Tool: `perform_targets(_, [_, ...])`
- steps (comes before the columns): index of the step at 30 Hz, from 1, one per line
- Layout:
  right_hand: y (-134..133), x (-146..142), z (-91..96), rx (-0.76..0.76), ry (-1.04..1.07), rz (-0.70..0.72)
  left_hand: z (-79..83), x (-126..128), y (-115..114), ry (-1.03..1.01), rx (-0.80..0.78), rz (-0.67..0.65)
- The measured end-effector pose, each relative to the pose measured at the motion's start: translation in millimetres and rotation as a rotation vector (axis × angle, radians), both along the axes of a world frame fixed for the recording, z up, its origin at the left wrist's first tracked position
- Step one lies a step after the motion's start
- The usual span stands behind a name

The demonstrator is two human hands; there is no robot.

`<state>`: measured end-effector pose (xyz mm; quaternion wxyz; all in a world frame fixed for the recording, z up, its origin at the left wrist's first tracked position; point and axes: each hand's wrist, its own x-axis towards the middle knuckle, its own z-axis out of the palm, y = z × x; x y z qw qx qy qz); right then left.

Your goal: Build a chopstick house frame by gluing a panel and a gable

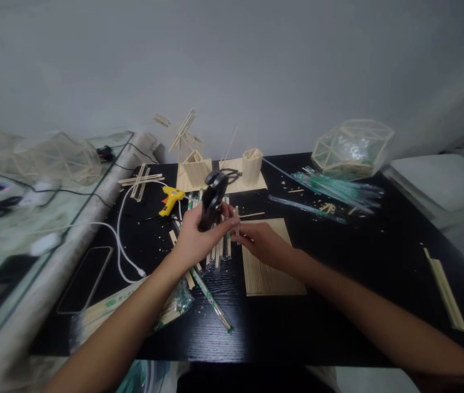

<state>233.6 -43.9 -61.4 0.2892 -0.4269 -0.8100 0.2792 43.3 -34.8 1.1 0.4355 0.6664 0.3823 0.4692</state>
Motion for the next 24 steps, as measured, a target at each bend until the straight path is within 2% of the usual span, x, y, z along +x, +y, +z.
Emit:
perform_targets(3, [-0.2, -1.9, -0.1, 0.011, -0.003, 0.014, 3.9, 1.3, -5.6, 0.008, 0.003, 0.044])
perform_targets(7, [-0.2, -3.2, 2.2, 0.023, -0.002, 0.020, 1.0, -1.7, -8.4, 0.073, 0.030, 0.112])
perform_targets(10, [-1.9, -2.1, 11.8, 0.055, 0.020, 0.019, -0.8, -4.9, -8.4, 0.113, 0.038, 0.132])
perform_targets(16, [-7.0, -3.7, 35.1, 0.123, 0.239, 0.007, 5.5, -4.5, -8.7, 0.085, -0.031, 0.139])
perform_targets(21, [-6.0, -6.8, 34.0, 0.143, 0.232, -0.003, 10.1, -4.8, -9.7, 0.078, -0.091, 0.126])
perform_targets(24, [-4.7, -6.8, 32.4, 0.144, 0.230, 0.004, 15.4, -15.0, -8.6, 0.194, -0.061, 0.092])
